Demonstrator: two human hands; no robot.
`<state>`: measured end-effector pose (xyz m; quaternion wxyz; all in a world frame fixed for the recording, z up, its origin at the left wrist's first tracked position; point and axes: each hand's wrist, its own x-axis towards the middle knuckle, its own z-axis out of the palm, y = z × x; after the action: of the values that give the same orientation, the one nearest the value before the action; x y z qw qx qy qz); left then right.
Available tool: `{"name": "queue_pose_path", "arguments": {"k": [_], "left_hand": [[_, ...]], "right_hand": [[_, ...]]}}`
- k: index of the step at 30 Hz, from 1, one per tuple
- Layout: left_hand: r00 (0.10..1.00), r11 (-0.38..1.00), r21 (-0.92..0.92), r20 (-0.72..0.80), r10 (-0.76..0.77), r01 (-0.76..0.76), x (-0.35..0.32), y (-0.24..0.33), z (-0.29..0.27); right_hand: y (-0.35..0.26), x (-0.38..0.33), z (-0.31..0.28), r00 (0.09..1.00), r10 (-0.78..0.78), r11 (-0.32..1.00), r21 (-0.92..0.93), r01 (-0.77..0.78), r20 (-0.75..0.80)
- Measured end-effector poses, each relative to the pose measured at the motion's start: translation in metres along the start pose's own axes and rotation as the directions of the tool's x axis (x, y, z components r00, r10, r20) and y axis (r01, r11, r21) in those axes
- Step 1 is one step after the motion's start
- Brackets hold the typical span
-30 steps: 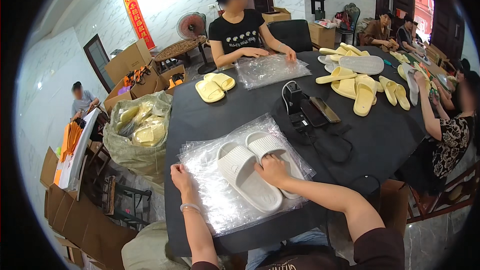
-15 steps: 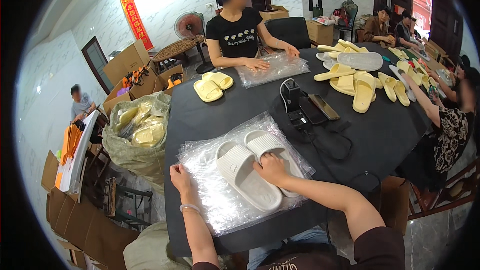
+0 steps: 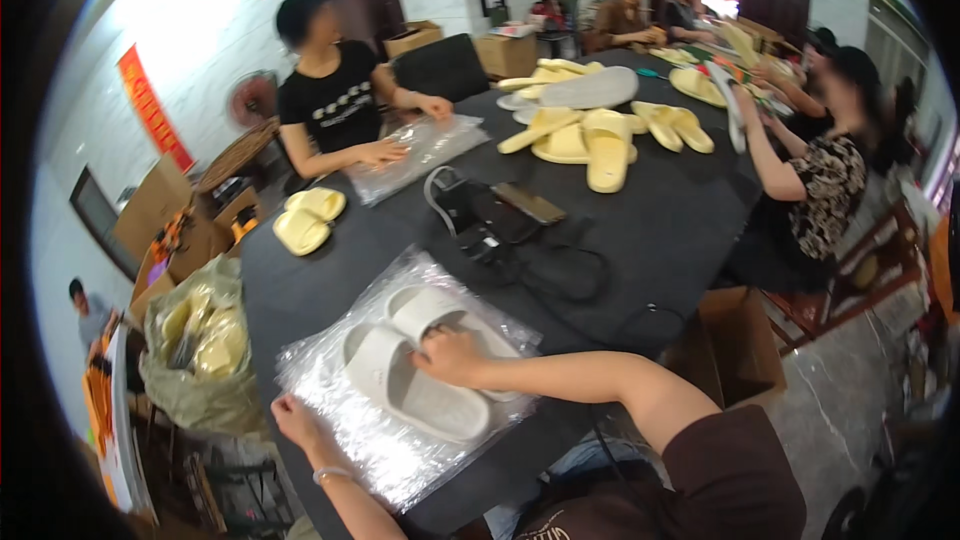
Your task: The person repeatedly picks pairs of slippers from a sack, places them on a plastic sheet on the table, and wraps them. The person handles yellow and white slippers, folding the plastic around each pair and moving the wrapped units aside. Coworkers perform similar wrapping tasks at the same table.
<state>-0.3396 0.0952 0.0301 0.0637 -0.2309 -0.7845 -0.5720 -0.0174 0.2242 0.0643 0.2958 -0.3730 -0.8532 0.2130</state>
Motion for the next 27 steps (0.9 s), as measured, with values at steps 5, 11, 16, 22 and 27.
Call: {"name": "queue_pose_path", "arguments": {"k": [5,11,16,22,27], "left_hand": [[0.996,0.992,0.107,0.062,0.064,-0.071,0.002,0.003,0.0],[0.994,0.99,0.107,0.079,0.078,-0.086,0.01,-0.014,0.001],[0.993,0.986,0.134,0.062,0.096,-0.104,0.008,-0.005,0.002],[0.999,1.0,0.021,-0.045,0.015,-0.014,-0.006,0.013,0.002],[0.998,0.996,0.077,-0.022,0.055,-0.053,-0.006,0.015,0.005]], "right_hand": [[0.006,0.001,0.005,1.0,0.009,0.999,-0.042,-0.009,-0.002],[0.003,0.0,0.0,0.997,0.051,0.998,-0.024,-0.049,0.054],[0.004,-0.001,-0.002,0.999,0.032,0.999,-0.032,-0.031,0.018],[0.0,-0.001,-0.001,0.999,0.033,0.999,-0.037,-0.032,0.014],[-0.001,-0.001,-0.011,0.996,0.055,0.996,-0.069,-0.05,0.076]]}}
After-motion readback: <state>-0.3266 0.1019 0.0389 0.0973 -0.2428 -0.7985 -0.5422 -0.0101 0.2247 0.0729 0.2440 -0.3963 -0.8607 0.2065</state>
